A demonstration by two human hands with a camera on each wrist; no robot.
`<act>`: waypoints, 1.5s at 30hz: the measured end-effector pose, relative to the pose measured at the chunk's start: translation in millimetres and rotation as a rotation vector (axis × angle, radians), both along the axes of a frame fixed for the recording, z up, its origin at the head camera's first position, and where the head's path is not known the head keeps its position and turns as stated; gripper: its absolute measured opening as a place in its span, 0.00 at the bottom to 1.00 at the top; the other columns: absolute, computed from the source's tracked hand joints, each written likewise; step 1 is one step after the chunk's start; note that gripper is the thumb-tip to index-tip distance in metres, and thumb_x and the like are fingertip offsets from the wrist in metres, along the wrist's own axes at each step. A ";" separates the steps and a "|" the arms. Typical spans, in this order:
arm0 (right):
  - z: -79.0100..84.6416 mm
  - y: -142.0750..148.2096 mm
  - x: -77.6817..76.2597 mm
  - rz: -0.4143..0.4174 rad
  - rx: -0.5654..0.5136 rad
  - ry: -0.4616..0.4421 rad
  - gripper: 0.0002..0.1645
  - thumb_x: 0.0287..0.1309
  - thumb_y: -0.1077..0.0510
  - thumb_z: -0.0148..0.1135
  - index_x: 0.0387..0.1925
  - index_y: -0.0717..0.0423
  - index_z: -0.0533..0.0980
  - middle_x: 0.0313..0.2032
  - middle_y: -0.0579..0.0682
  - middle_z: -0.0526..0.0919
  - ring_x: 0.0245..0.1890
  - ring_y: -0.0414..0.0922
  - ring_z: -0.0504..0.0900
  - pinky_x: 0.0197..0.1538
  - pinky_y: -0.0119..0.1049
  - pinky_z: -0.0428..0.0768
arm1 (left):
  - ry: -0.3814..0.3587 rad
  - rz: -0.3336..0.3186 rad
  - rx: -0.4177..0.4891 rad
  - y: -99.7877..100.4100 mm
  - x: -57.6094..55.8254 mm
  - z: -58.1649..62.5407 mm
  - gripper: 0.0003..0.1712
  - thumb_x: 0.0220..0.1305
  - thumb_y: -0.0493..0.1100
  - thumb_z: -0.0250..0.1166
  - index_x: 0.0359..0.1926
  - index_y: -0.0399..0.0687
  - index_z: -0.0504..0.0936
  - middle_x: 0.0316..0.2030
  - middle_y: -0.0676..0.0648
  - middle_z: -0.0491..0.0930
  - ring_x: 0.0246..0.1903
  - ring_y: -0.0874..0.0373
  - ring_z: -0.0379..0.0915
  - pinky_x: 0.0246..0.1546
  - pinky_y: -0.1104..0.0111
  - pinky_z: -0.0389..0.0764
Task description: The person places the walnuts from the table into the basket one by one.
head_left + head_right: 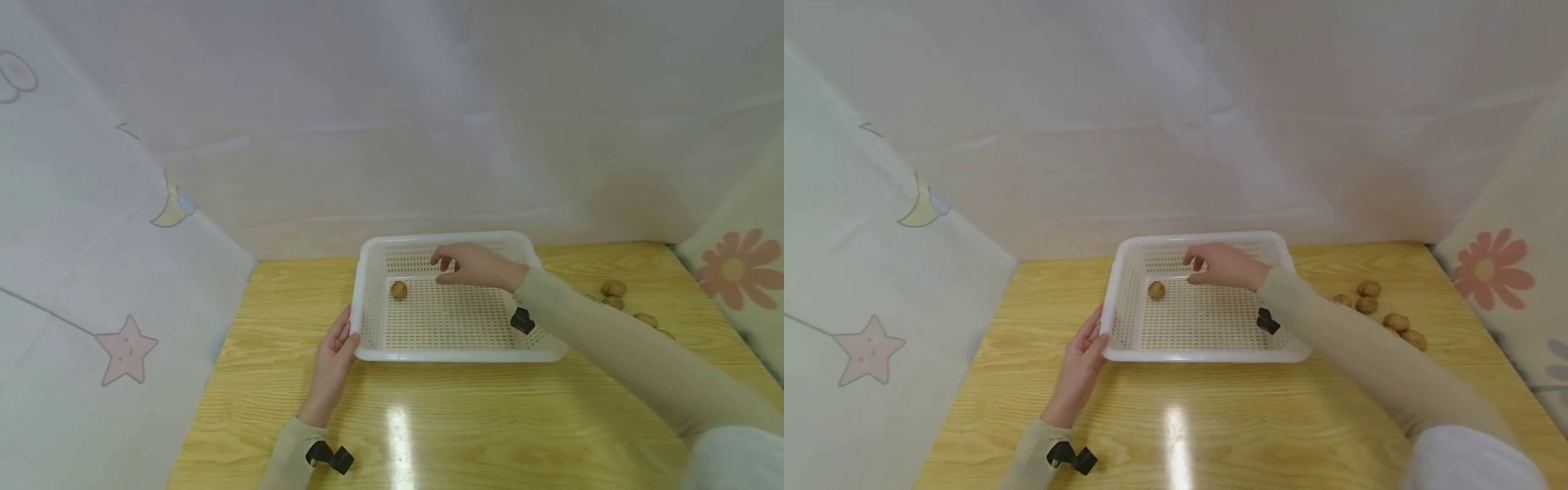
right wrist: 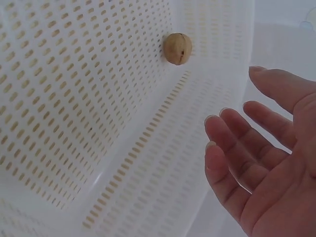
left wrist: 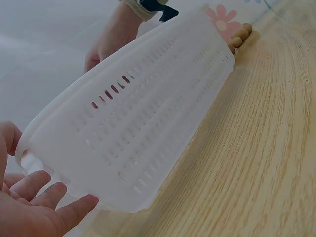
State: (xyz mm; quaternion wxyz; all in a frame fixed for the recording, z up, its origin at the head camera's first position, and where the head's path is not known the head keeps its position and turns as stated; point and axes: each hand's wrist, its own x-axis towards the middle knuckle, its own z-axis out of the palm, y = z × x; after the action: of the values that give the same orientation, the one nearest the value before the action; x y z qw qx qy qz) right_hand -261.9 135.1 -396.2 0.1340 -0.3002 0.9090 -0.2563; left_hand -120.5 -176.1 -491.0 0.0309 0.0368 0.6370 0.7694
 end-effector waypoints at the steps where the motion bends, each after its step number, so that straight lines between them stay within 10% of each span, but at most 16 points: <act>1: 1.7 3.9 2.2 -0.003 -0.002 -0.001 0.24 0.69 0.52 0.68 0.62 0.56 0.78 0.52 0.56 0.85 0.47 0.50 0.84 0.52 0.48 0.86 | -0.001 0.000 0.002 -0.1 0.0 0.2 0.35 0.79 0.33 0.52 0.82 0.40 0.54 0.77 0.36 0.62 0.73 0.39 0.63 0.64 0.59 0.79; 23: 8.2 118.8 77.8 -0.126 -0.064 0.072 0.22 0.69 0.54 0.69 0.59 0.58 0.79 0.51 0.52 0.85 0.42 0.42 0.80 0.39 0.34 0.83 | 0.042 -0.019 0.030 0.0 0.1 1.5 0.35 0.79 0.34 0.51 0.82 0.39 0.54 0.78 0.37 0.59 0.75 0.40 0.59 0.67 0.56 0.75; 45: -40.7 255.1 133.0 -0.308 0.022 0.256 0.19 0.64 0.64 0.71 0.56 0.62 0.81 0.46 0.59 0.86 0.35 0.25 0.77 0.29 0.30 0.81 | 0.042 -0.021 0.017 -0.1 1.8 0.2 0.35 0.80 0.34 0.51 0.82 0.39 0.52 0.78 0.35 0.59 0.74 0.38 0.58 0.66 0.59 0.77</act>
State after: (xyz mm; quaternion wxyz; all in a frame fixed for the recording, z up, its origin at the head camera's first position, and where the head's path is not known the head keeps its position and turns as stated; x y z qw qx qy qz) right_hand -128.9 390.3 -436.9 -0.0200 -0.1864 0.9564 -0.2238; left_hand -118.7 -176.2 -490.7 0.0253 0.0597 0.6305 0.7734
